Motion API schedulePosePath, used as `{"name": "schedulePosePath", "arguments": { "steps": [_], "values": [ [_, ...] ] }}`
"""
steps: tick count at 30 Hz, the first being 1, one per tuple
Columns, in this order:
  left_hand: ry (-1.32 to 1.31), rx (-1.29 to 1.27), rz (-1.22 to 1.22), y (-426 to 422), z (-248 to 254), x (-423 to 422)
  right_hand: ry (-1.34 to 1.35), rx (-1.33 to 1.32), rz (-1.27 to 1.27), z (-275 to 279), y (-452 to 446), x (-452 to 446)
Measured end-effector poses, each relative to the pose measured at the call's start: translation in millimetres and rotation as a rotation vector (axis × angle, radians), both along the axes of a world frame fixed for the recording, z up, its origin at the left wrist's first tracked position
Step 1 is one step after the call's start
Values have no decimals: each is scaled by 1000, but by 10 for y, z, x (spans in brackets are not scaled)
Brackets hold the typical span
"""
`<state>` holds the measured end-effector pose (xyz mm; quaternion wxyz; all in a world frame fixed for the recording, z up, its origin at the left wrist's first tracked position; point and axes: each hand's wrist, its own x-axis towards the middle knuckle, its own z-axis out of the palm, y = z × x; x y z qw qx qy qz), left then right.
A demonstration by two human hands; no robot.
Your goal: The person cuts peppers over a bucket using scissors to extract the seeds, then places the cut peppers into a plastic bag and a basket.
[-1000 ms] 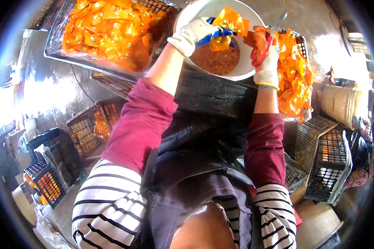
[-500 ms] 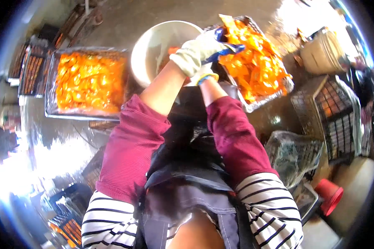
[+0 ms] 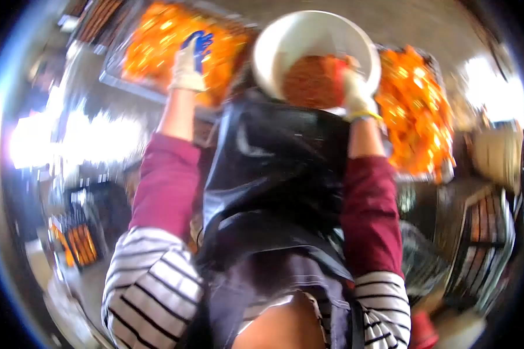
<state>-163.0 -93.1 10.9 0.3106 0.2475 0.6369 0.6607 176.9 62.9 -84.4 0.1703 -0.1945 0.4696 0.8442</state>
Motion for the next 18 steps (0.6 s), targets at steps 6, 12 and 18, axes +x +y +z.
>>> {"name": "schedulePosePath", "arguments": {
  "steps": [6, 12, 18],
  "values": [
    [262, -496, 77, -535, -407, -443, -855, 1535, 57, 284, -405, -228],
    [819, -1046, -355, -75, -1064, -149, -917, 1486, 269, 109, -316, -279],
    [453, -896, -85, 49, -1372, -431, -984, 1684, 411, -180, -239, -191]
  ]
}}
